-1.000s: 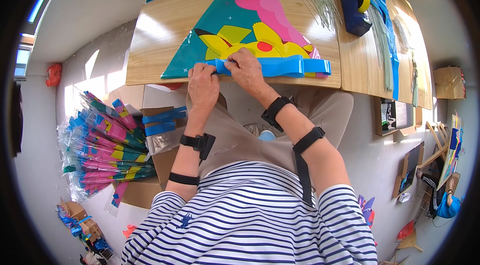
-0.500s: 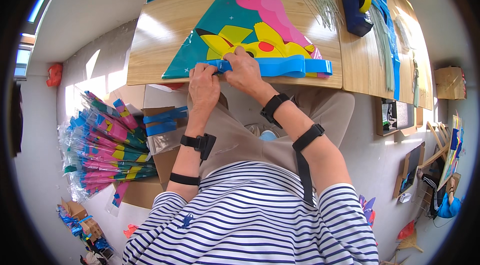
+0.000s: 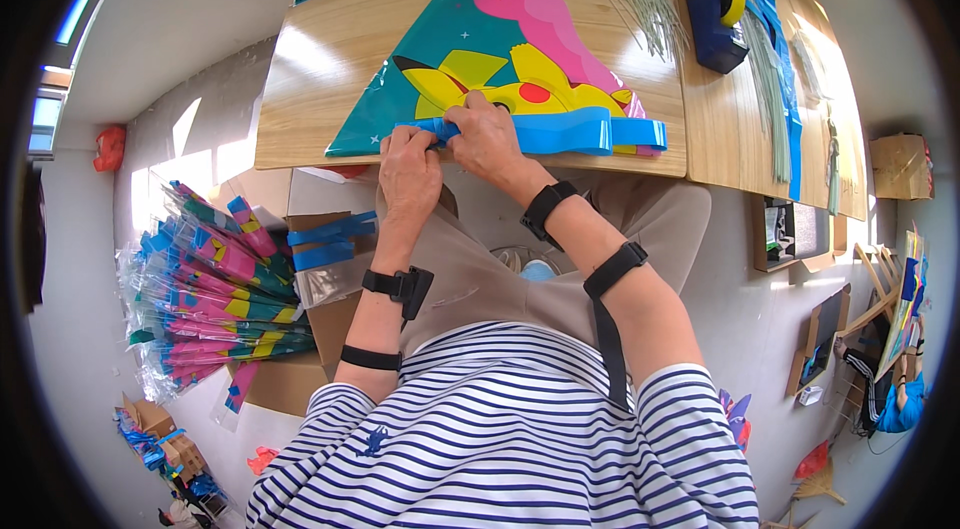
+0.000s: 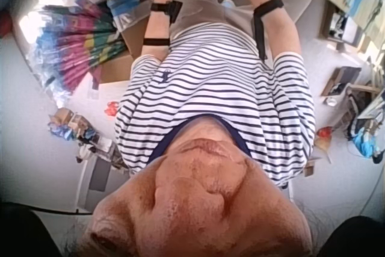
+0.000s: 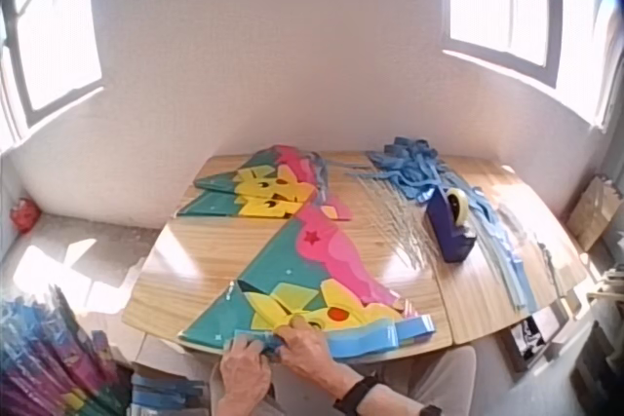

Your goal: The recorder is assembling colorful paper kites by folding and taping pre-cut paper components and then sliding them into clear plastic sleeves.

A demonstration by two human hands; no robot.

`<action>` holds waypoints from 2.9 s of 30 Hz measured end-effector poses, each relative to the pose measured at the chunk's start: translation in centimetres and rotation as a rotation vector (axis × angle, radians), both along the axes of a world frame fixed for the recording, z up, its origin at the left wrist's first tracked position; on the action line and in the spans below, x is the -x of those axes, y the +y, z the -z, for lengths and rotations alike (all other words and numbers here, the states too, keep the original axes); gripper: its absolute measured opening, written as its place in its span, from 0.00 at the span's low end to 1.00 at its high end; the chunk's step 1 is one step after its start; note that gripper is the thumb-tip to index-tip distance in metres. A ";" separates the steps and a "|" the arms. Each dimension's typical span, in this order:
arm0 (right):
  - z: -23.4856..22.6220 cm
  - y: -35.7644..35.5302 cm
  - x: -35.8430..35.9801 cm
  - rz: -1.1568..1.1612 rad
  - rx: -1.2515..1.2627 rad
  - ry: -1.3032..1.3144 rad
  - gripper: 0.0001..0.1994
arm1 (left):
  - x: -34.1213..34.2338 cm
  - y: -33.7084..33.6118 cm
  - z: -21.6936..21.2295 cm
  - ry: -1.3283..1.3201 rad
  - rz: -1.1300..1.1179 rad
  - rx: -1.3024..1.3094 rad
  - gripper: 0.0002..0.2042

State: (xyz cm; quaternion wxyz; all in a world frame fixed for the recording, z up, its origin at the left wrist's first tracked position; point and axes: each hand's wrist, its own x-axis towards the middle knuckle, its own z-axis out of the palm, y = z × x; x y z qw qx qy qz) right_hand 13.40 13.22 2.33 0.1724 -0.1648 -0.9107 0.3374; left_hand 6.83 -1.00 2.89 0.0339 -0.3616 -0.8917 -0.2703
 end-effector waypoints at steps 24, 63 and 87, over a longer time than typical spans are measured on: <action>1.1 0.1 -0.2 -0.017 -0.006 0.039 0.15 | 0.7 2.6 0.7 0.195 -0.174 0.121 0.10; -4.4 15.2 -13.5 -0.060 -0.078 -0.309 0.34 | 0.8 2.3 -0.2 0.126 -0.122 0.139 0.11; -6.6 16.9 -13.6 -0.190 0.202 -0.458 0.25 | 1.0 2.2 0.0 0.118 -0.117 0.115 0.12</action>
